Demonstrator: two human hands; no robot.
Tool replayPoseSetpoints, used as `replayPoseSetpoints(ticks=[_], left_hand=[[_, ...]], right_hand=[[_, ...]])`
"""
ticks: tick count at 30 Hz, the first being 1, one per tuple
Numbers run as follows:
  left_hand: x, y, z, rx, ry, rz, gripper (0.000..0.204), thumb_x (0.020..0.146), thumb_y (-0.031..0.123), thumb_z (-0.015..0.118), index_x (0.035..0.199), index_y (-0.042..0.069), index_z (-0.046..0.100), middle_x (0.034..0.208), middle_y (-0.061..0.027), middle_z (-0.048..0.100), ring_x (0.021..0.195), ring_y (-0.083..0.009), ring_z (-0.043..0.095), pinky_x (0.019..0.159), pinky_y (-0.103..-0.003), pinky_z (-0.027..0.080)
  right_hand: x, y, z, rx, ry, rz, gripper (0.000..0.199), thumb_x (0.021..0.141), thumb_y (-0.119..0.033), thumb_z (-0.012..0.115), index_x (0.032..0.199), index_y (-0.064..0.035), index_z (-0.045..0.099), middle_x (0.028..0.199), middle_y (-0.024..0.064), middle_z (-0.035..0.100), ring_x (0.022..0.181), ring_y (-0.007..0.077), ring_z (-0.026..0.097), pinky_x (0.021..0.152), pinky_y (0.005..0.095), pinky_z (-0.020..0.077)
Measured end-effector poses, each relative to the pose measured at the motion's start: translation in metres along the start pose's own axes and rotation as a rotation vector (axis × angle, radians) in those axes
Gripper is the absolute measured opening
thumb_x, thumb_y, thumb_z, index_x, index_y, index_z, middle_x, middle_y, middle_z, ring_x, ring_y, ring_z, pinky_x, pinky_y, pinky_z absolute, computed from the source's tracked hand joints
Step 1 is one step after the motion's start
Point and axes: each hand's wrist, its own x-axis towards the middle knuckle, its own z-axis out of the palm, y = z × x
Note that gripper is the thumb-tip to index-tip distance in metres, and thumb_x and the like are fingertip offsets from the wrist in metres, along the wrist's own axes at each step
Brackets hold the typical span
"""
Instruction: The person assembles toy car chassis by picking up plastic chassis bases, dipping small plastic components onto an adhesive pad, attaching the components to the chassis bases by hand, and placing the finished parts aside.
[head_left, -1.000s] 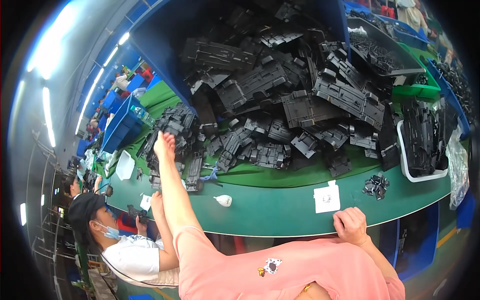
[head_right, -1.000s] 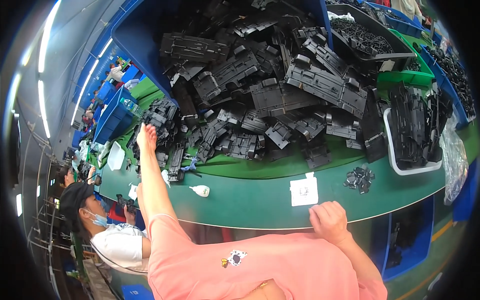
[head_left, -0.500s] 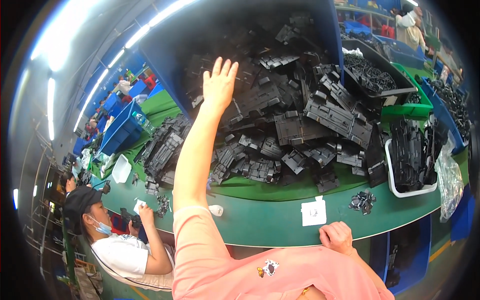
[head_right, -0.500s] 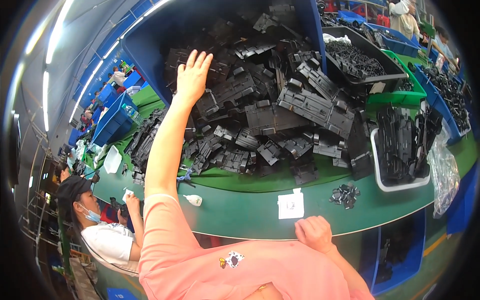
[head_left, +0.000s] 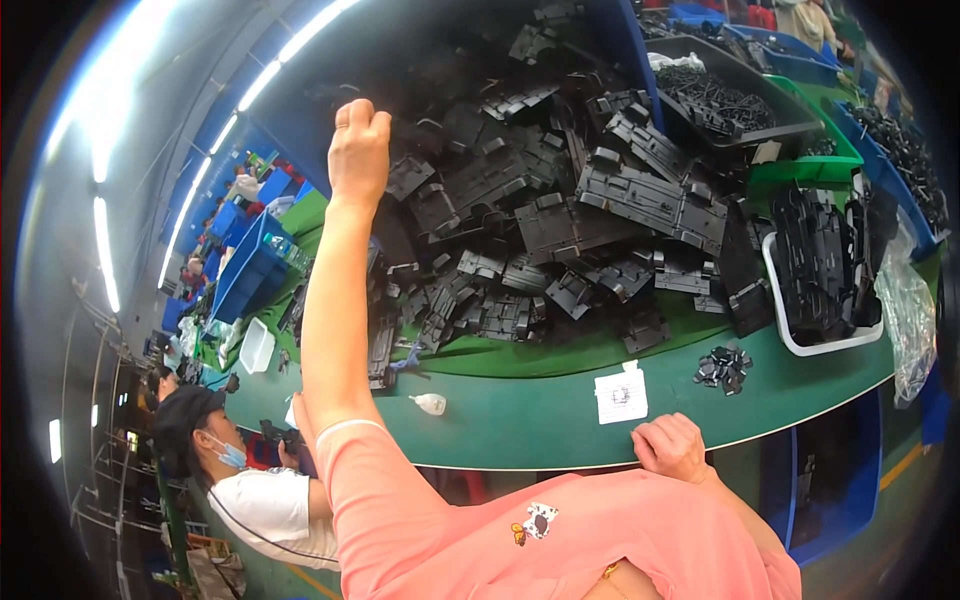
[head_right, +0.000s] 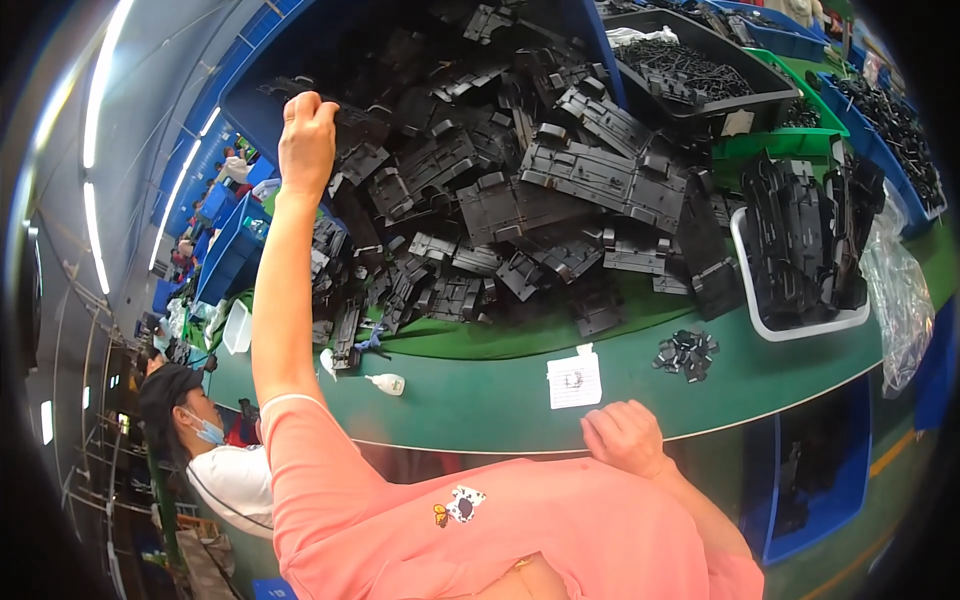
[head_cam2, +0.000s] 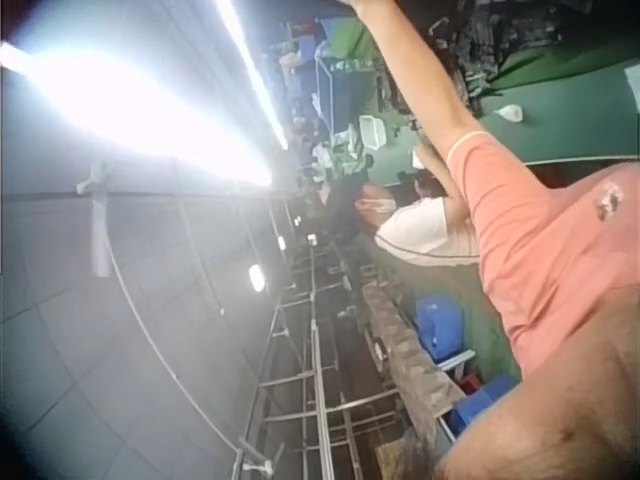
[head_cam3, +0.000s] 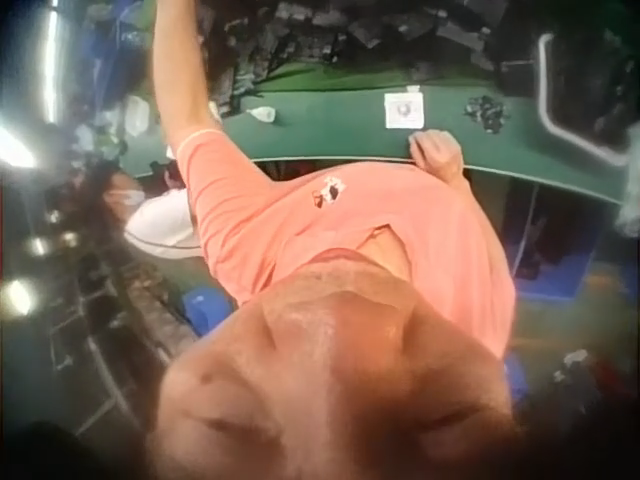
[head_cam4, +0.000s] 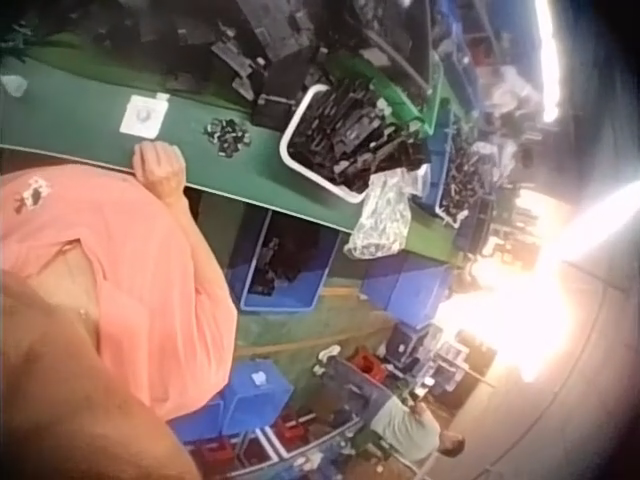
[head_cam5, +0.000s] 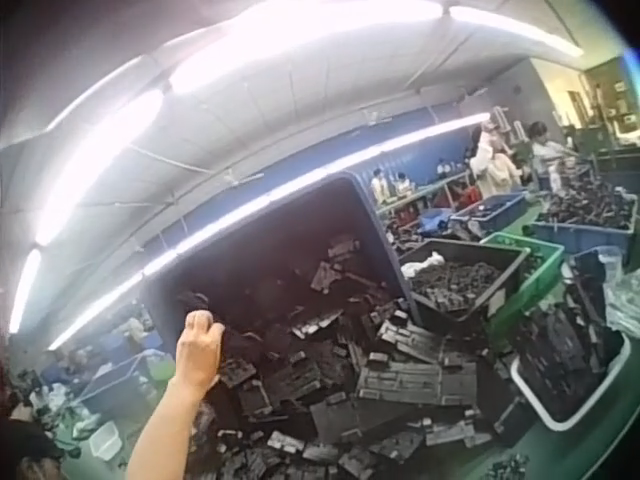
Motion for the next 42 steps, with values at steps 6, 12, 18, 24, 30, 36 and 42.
replayPoseSetpoints(ticks=[6, 12, 18, 24, 30, 36, 42], left_hand=[[-0.015, 0.021, -0.070, -0.140, 0.152, -0.256, 0.012, 0.076, 0.014, 0.069, 0.084, 0.006, 0.065, 0.085, -0.0071, 0.066, 0.079, -0.0277, 0.062, 0.073, -0.035, 0.050], [-0.075, 0.053, -0.152, -1.226, 0.170, -1.285, 0.021, 0.089, 0.020, 0.058, 0.096, 0.001, 0.064, 0.090, -0.0052, 0.065, 0.087, -0.0203, 0.063, 0.083, -0.033, 0.050], [-0.160, 0.141, -0.168, -2.917, 0.207, -1.264, 0.022, 0.095, 0.014, 0.040, 0.113, 0.002, 0.043, 0.123, -0.0111, 0.044, 0.126, -0.0321, 0.040, 0.096, -0.048, 0.046], [-0.219, 0.209, -0.182, -2.965, 0.367, -1.667, 0.046, 0.090, -0.002, 0.042, 0.134, -0.005, 0.027, 0.142, -0.0149, 0.029, 0.131, -0.0313, 0.036, 0.097, -0.044, 0.048], [-0.235, 0.245, -0.197, -2.892, 0.170, -1.600, 0.051, 0.085, 0.001, 0.047, 0.135, -0.002, 0.036, 0.140, -0.0225, 0.034, 0.128, -0.0307, 0.042, 0.086, -0.039, 0.051], [-0.222, 0.272, -0.211, -2.639, 0.078, -1.884, 0.064, 0.076, 0.008, 0.050, 0.136, -0.001, 0.030, 0.133, -0.0234, 0.041, 0.111, -0.0384, 0.056, 0.076, -0.049, 0.056], [-0.232, 0.278, -0.212, -2.934, 0.153, -1.818, 0.062, 0.078, 0.012, 0.046, 0.137, -0.003, 0.030, 0.134, -0.0194, 0.044, 0.112, -0.0303, 0.056, 0.095, -0.061, 0.042]], right_hand=[[-0.009, -0.007, -0.007, 0.019, -0.025, 0.026, 0.014, 0.069, -0.006, 0.070, 0.072, -0.0072, 0.057, 0.063, 0.0049, 0.052, 0.056, 0.0213, 0.053, 0.051, 0.0336, 0.0399], [-0.007, 0.004, -0.007, 0.153, -0.001, -0.019, 0.011, 0.072, -0.006, 0.069, 0.076, -0.0042, 0.059, 0.067, 0.0083, 0.053, 0.059, 0.0258, 0.051, 0.055, 0.0343, 0.0416], [-0.005, 0.008, -0.005, 0.296, 0.049, 0.147, 0.008, 0.072, 0.001, 0.066, 0.077, -0.0023, 0.061, 0.068, 0.0073, 0.059, 0.058, 0.0234, 0.055, 0.055, 0.0330, 0.0427], [-0.011, 0.032, -0.064, 0.045, 0.058, 0.329, 0.005, 0.078, 0.000, 0.064, 0.084, 0.0002, 0.063, 0.078, 0.0116, 0.062, 0.068, 0.0258, 0.059, 0.062, 0.0323, 0.0476], [0.001, 0.052, -0.084, 0.024, 0.053, 0.484, 0.013, 0.078, 0.000, 0.065, 0.090, -0.0029, 0.065, 0.083, 0.0082, 0.058, 0.075, 0.0234, 0.058, 0.064, 0.0323, 0.0470], [0.014, 0.074, -0.069, -0.206, -0.280, 0.257, 0.018, 0.077, -0.006, 0.065, 0.095, -0.0072, 0.066, 0.093, 0.0059, 0.054, 0.091, 0.0254, 0.052, 0.082, 0.0362, 0.0403], [0.023, 0.073, -0.069, -0.248, -0.374, 0.160, 0.014, 0.077, -0.005, 0.065, 0.090, -0.0070, 0.068, 0.091, 0.0051, 0.056, 0.089, 0.0243, 0.053, 0.080, 0.0351, 0.0414]])
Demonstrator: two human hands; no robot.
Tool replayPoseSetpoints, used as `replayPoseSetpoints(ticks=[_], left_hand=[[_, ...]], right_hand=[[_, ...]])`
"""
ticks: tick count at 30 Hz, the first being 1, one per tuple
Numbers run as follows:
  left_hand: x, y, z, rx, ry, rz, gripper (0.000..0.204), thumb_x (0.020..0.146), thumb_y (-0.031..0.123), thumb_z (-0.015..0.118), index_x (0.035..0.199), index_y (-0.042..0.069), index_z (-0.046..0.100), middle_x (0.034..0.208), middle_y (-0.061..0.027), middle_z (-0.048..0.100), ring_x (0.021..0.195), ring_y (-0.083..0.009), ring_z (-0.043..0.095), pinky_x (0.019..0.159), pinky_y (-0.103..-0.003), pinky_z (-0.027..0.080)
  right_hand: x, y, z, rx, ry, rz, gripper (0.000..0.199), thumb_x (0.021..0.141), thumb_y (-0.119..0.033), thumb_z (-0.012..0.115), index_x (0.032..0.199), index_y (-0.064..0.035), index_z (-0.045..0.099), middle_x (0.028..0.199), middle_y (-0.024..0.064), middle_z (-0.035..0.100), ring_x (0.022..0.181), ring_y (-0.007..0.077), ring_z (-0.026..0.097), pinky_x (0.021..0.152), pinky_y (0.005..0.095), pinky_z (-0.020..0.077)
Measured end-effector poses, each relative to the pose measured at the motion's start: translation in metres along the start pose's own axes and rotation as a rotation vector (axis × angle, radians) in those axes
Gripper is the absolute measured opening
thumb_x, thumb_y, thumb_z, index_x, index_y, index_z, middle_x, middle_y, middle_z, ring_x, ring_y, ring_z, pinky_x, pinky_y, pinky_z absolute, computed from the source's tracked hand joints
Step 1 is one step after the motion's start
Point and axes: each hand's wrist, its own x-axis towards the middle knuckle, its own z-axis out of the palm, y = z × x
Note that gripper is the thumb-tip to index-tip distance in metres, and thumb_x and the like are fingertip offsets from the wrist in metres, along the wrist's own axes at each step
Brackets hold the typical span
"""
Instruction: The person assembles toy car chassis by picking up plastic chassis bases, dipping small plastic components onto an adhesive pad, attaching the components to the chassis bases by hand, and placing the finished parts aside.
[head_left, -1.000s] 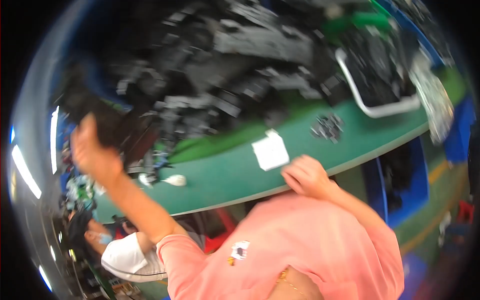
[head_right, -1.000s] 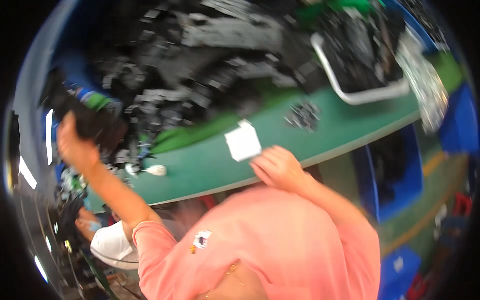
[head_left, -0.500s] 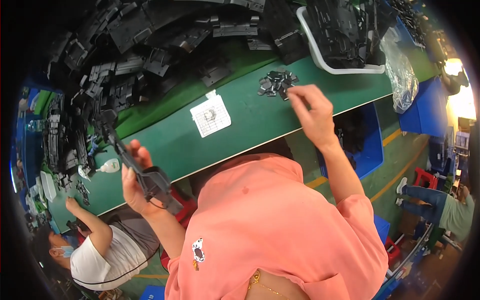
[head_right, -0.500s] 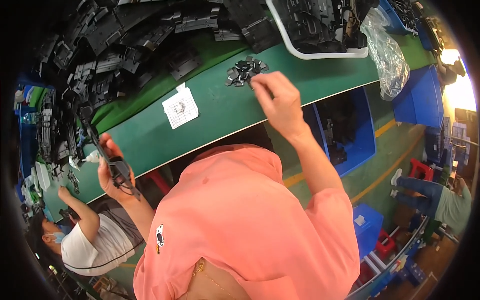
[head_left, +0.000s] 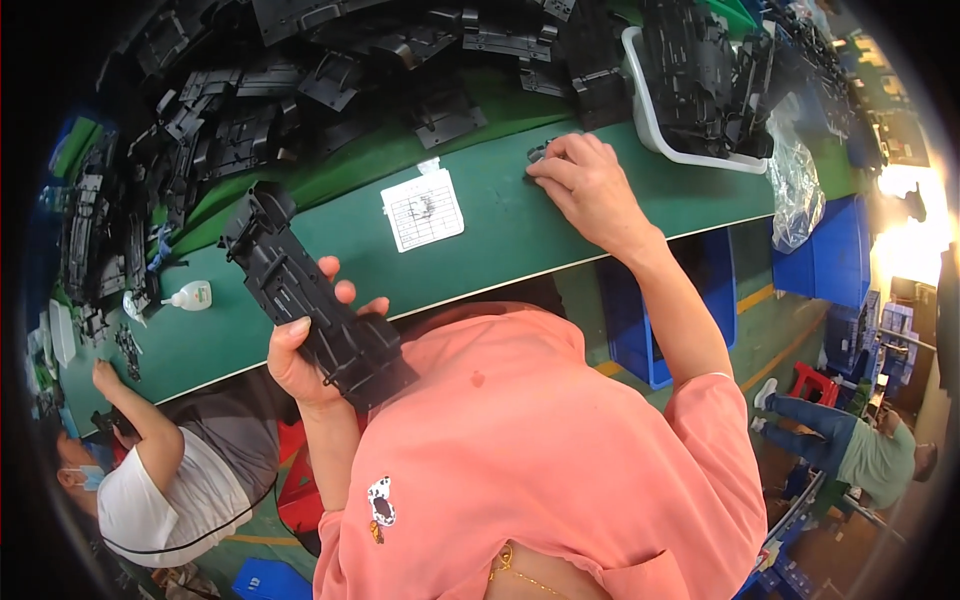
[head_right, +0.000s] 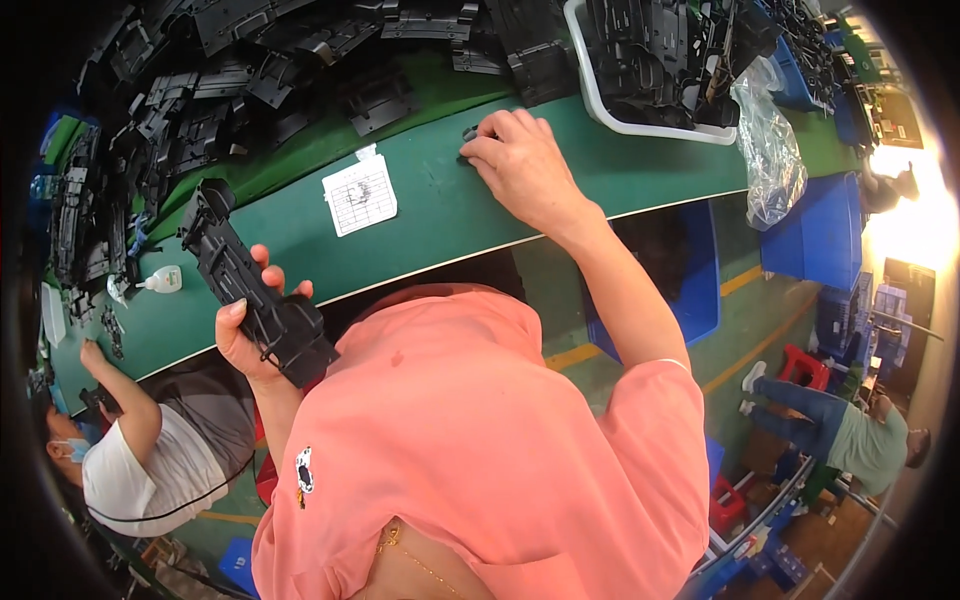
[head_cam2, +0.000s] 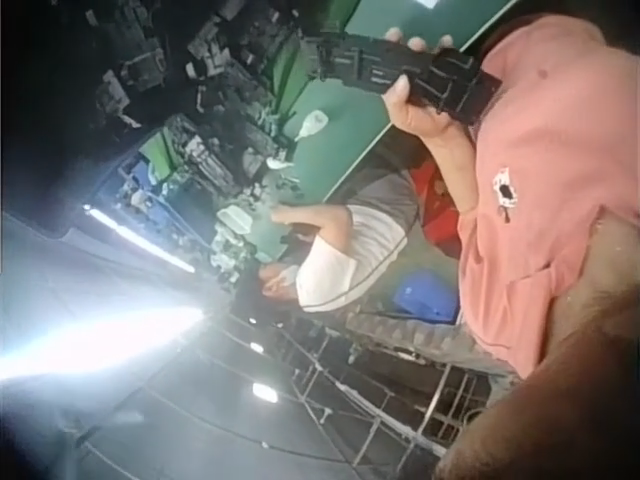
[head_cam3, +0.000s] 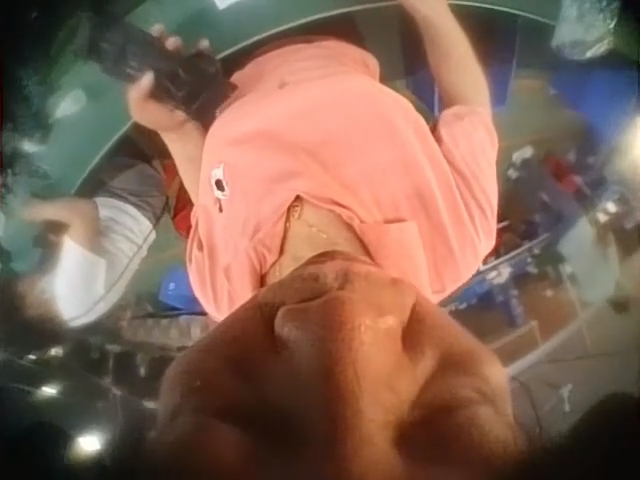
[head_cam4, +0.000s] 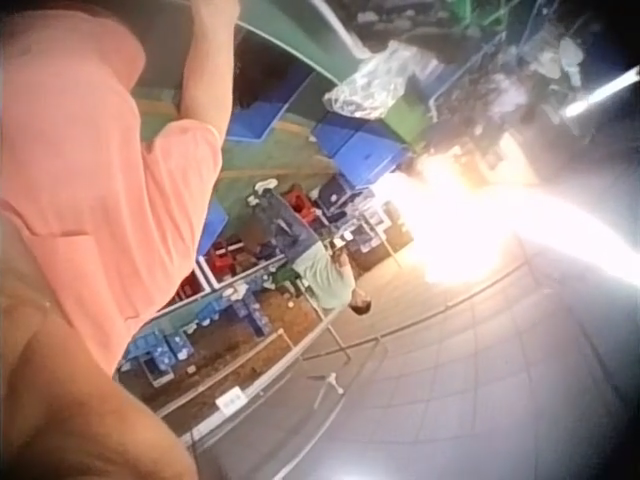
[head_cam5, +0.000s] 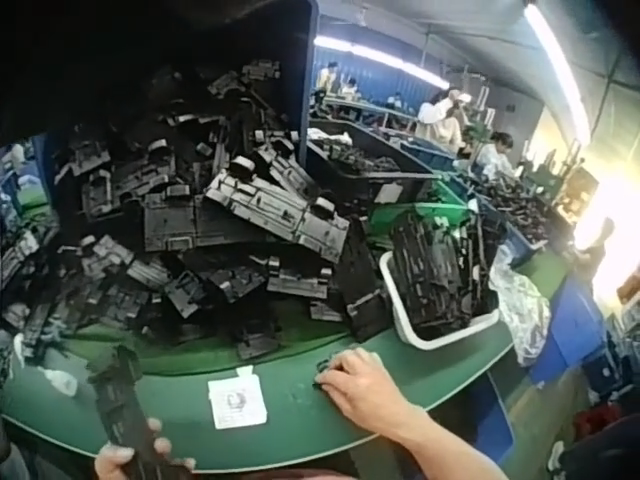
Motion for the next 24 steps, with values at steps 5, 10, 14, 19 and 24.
replayPoseSetpoints(ticks=[5, 10, 14, 19, 24], left_hand=[[0.010, -0.010, 0.004, 0.051, 0.054, 0.061, 0.061, 0.094, 0.041, 0.034, 0.137, -0.001, 0.030, 0.129, -0.0226, 0.045, 0.107, -0.0298, 0.055, 0.094, -0.060, 0.043], [0.018, -0.009, -0.003, 0.064, 0.074, 0.098, 0.065, 0.095, 0.054, 0.028, 0.136, 0.003, 0.034, 0.127, -0.0221, 0.047, 0.105, -0.0296, 0.056, 0.089, -0.058, 0.047], [0.027, -0.011, -0.016, 0.015, 0.101, 0.116, 0.065, 0.095, 0.054, 0.028, 0.136, 0.004, 0.035, 0.129, -0.0209, 0.047, 0.108, -0.0306, 0.055, 0.091, -0.056, 0.045], [0.033, -0.013, -0.024, -0.008, 0.074, 0.117, 0.064, 0.096, 0.051, 0.028, 0.135, 0.001, 0.035, 0.129, -0.0204, 0.047, 0.109, -0.0305, 0.055, 0.092, -0.054, 0.046], [0.034, -0.013, -0.023, -0.006, 0.073, 0.116, 0.062, 0.096, 0.049, 0.027, 0.132, 0.000, 0.038, 0.128, -0.0201, 0.048, 0.109, -0.0298, 0.055, 0.091, -0.052, 0.047]], right_hand=[[0.000, -0.016, 0.002, 0.510, 0.143, 0.345, 0.010, 0.086, -0.006, 0.060, 0.093, -0.0044, 0.067, 0.085, 0.0088, 0.066, 0.074, 0.0168, 0.062, 0.060, 0.0253, 0.0452], [0.001, -0.041, -0.008, 1.235, -0.099, 0.717, 0.020, 0.089, -0.008, 0.058, 0.105, 0.0020, 0.063, 0.085, 0.0068, 0.065, 0.072, 0.0081, 0.058, 0.063, 0.0206, 0.0458], [0.003, -0.051, 0.001, 1.267, -0.220, 0.752, 0.025, 0.089, -0.008, 0.058, 0.112, 0.0013, 0.061, 0.082, 0.0037, 0.063, 0.070, 0.0069, 0.056, 0.063, 0.0202, 0.0458], [0.012, -0.064, 0.009, 1.230, -0.180, 0.662, 0.021, 0.088, -0.006, 0.059, 0.107, 0.0011, 0.063, 0.083, 0.0046, 0.063, 0.070, 0.0070, 0.055, 0.061, 0.0199, 0.0452], [0.018, -0.064, 0.010, 1.150, -0.305, 0.638, 0.018, 0.088, -0.008, 0.060, 0.103, 0.0023, 0.063, 0.084, 0.0056, 0.064, 0.072, 0.0087, 0.059, 0.064, 0.0212, 0.0489]])
